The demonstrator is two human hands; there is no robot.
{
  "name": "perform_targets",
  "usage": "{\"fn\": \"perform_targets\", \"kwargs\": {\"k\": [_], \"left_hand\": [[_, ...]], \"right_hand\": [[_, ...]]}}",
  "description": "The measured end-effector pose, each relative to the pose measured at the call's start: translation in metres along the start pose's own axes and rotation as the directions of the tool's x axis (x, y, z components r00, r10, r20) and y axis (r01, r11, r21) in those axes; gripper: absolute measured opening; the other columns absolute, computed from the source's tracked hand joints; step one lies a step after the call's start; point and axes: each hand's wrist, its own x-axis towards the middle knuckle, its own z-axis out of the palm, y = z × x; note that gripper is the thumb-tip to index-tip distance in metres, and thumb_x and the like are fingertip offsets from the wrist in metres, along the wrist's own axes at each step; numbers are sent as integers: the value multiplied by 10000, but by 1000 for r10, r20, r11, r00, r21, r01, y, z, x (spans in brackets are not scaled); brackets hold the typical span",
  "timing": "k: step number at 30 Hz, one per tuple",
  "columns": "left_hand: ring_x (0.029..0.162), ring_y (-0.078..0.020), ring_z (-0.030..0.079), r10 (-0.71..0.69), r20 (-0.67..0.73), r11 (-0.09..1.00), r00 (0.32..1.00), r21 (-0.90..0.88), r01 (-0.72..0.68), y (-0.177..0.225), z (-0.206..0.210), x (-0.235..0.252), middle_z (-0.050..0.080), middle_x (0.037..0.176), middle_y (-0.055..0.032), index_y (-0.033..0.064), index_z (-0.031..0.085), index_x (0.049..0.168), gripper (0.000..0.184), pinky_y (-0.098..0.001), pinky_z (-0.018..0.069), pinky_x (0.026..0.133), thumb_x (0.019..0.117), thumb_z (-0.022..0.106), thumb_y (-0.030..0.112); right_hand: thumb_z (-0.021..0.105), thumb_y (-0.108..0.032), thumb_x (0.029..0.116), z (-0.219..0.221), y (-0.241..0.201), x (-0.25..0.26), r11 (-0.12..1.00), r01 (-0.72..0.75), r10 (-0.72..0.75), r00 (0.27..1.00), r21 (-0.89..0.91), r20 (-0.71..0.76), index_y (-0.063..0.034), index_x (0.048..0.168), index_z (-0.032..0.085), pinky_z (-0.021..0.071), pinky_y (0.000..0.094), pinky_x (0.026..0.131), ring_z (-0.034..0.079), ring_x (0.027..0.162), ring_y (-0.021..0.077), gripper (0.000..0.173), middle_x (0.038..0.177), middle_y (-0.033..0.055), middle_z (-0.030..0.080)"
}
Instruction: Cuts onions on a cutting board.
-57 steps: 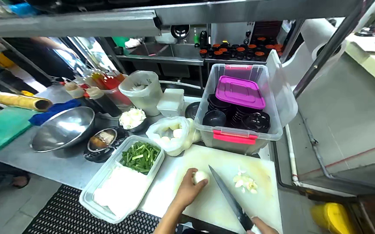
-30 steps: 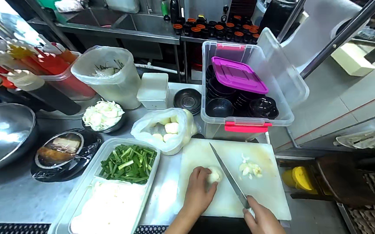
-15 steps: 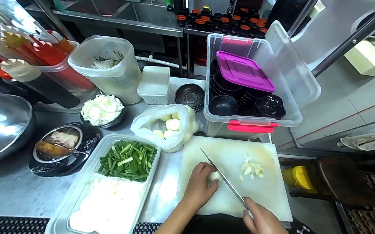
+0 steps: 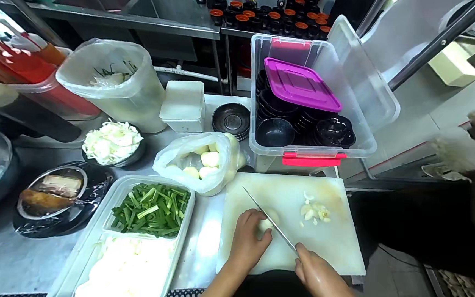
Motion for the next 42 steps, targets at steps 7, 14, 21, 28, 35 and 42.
{"fn": "perform_targets", "kwargs": {"k": [7,14,21,28,35,42], "left_hand": [[1154,-160,617,31,-25,999,999,-8,-32,-6,1,0,655,1223,-36,171,713,1131,316,-353,549,972,863,739,337],[1188,-195,598,103,-47,994,994,28,-102,-6,5,-5,638,1230,-68,158,709,1143,324,-380,536,1004,873,724,336],[1291,-246,542,120,-81,993,990,20,-119,-9,25,-3,554,1349,-150,94,635,1200,505,-389,513,1058,864,763,449],[1104,-189,622,65,-185,995,981,-61,-77,-10,10,6,614,1215,-122,52,636,1167,494,-340,575,908,803,813,335],[1152,-269,612,39,80,890,996,451,-71,-7,-1,21,662,1238,-44,247,689,1280,499,-453,531,970,842,734,483],[1264,-265,566,-180,293,878,939,478,19,10,-24,35,626,1356,-30,254,670,1306,483,-449,492,1046,873,703,464]], "right_hand": [[431,-241,1066,0,-13,21,998,-60,59,994,13,94,-89,1392,477,590,517,801,722,962,367,363,1049,195,692],[466,-193,1041,9,-12,34,997,-61,55,988,37,144,-102,1437,434,580,577,821,718,982,397,408,1058,208,700],[494,-236,1031,10,8,23,996,-23,11,991,90,131,-93,1398,474,569,598,794,715,946,411,395,1017,218,701],[529,-312,1026,11,70,5,994,-35,31,999,107,38,-98,1307,585,559,611,788,712,918,408,357,972,204,714],[507,-324,1040,8,72,12,982,-136,138,990,129,-5,-117,1333,573,567,573,811,716,936,368,365,983,174,716],[504,-318,1044,12,50,-9,988,-67,63,998,137,31,-62,1277,591,567,584,793,718,936,400,357,978,204,715]]}}
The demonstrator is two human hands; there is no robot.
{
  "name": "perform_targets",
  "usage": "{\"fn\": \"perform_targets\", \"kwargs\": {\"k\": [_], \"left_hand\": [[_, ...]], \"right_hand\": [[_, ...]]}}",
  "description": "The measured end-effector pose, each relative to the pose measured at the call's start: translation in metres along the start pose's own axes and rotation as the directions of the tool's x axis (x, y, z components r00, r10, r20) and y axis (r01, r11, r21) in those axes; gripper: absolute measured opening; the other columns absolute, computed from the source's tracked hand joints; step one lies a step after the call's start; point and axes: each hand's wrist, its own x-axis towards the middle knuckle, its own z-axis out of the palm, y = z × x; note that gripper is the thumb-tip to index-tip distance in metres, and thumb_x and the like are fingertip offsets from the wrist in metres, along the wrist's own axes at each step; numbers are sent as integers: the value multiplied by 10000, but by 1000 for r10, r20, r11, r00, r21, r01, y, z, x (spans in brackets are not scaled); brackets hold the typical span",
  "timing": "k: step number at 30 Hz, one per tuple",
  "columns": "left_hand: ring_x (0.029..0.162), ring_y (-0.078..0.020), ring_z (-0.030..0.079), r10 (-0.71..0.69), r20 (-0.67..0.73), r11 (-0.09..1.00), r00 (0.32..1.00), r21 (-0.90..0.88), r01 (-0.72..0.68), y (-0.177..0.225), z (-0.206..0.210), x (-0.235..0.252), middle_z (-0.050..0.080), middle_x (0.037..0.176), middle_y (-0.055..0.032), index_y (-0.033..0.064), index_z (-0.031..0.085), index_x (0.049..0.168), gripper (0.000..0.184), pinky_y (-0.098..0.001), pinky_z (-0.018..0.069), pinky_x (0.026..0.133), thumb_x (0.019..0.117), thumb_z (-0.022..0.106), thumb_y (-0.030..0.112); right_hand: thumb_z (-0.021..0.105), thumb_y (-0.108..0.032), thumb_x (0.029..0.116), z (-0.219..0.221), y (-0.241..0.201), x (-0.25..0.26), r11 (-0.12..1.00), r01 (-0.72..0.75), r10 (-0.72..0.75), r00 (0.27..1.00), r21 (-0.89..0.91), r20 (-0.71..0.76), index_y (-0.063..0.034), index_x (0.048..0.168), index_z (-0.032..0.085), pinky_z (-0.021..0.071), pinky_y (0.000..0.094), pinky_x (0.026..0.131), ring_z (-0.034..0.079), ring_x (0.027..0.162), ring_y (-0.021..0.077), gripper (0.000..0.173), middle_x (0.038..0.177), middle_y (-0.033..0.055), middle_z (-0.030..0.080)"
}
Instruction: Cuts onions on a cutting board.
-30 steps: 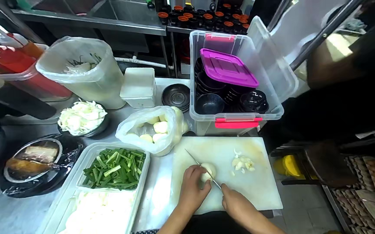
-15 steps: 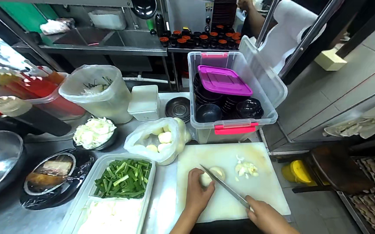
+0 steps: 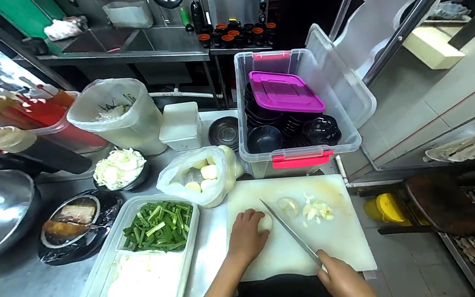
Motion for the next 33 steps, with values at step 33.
{"fn": "perform_targets", "kwargs": {"k": [33], "left_hand": [[1426,-284,434,292,173,952,941,38,-303,5,4,-18,526,1501,-4,317,609,1381,489,-531,400,1140,897,674,297]], "right_hand": [[511,-304,1049,18,39,-22,999,-15,12,999,-52,-52,-25,1238,602,576,605,764,722,903,436,349,973,244,709]]}}
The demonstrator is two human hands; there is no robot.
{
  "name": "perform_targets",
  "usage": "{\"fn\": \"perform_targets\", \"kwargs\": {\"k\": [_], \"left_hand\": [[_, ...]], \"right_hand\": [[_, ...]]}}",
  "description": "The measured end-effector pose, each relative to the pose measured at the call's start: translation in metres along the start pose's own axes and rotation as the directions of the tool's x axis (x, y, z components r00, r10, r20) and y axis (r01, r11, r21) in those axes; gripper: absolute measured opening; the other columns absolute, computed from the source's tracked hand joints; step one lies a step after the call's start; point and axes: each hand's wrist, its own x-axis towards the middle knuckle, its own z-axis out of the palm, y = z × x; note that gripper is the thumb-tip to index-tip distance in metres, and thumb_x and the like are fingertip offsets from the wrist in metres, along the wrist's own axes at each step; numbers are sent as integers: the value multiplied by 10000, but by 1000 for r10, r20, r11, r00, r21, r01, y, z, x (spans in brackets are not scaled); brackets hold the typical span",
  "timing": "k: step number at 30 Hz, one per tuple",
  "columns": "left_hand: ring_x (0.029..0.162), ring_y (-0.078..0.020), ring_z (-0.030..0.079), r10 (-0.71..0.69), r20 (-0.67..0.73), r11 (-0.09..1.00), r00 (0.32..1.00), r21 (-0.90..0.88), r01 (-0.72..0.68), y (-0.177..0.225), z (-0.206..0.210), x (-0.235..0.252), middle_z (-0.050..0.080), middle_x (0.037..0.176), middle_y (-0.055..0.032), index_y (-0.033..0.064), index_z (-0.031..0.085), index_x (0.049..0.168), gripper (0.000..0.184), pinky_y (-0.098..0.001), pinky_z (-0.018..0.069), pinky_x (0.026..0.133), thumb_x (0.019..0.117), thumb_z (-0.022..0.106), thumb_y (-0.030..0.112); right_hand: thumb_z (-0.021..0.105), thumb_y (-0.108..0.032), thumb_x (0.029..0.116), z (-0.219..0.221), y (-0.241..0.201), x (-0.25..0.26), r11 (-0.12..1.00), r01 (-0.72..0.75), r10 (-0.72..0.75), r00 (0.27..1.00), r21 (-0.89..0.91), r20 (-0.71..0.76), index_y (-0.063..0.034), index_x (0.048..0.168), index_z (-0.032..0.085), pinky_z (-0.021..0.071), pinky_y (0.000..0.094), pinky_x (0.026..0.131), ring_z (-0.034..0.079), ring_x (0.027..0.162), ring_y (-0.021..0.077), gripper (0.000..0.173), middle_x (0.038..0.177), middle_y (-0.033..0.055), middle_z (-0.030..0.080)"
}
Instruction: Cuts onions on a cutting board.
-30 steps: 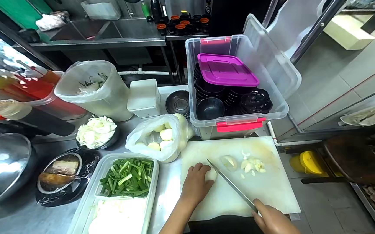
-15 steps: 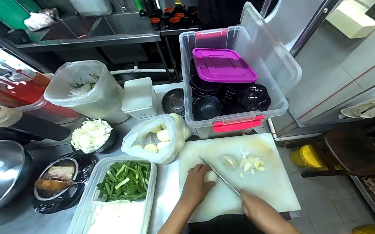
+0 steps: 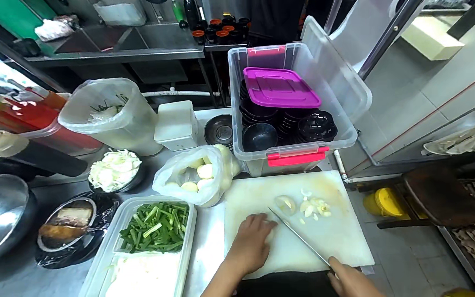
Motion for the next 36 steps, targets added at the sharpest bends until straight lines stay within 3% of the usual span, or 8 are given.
{"fn": "perform_targets", "kwargs": {"k": [3,5,7,10,14,17,28,36], "left_hand": [[1440,-280,423,78,93,994,993,70,-85,-2,-3,12,520,1520,42,331,700,1248,375,-555,390,1135,909,632,187],[1356,-301,509,-104,25,994,994,25,104,-5,-10,20,570,1459,-41,261,694,1302,368,-516,450,1105,957,648,380],[1285,-313,573,-326,-62,942,943,-103,319,-7,-14,23,575,1402,-143,135,637,1378,649,-462,498,1076,894,712,561],[1191,-256,630,-438,10,880,899,-201,431,-5,-19,16,536,1413,-142,131,555,1453,796,-414,562,996,837,769,587],[1284,-283,563,-361,-24,933,932,-26,360,-4,-15,9,593,1398,-72,212,600,1398,656,-462,501,1047,833,760,504],[1290,-254,549,-225,-36,974,974,-44,224,-11,-10,15,600,1380,-37,220,637,1315,517,-430,478,1078,851,755,417],[1244,-247,579,-270,-64,959,961,-104,262,1,1,22,630,1323,-46,184,655,1292,538,-409,480,1069,844,766,462],[1224,-235,593,-250,-106,965,962,-104,239,-2,5,21,641,1310,-39,181,653,1298,555,-398,490,1059,841,770,475]], "right_hand": [[506,-326,1052,2,-2,-2,1000,-7,7,1000,7,-4,-24,1249,602,579,604,760,725,900,438,373,975,241,713],[516,-327,1053,2,-5,-1,1000,-12,12,1000,20,-11,-22,1252,603,578,602,765,723,904,442,374,974,245,713],[512,-327,1054,3,-7,1,999,-23,23,1000,24,-5,-31,1259,597,575,604,765,723,913,439,370,977,241,712],[497,-332,1060,2,-12,3,998,-48,48,999,26,22,-49,1267,590,576,597,765,723,922,433,363,995,234,713],[501,-329,1063,-1,-18,6,999,-25,25,1000,32,6,-47,1278,595,575,599,767,720,923,436,366,999,243,708],[484,-342,1072,-3,-24,9,1000,-2,2,1000,6,31,-51,1282,587,579,589,774,721,941,429,374,1014,238,708],[478,-280,1070,-28,-21,-10,997,76,-75,992,-3,104,-43,1241,580,573,595,742,720,886,434,310,933,235,702],[457,-240,1064,-21,-58,51,996,67,-75,983,52,165,-79,1325,510,577,581,795,715,953,405,311,1022,207,696]]}}
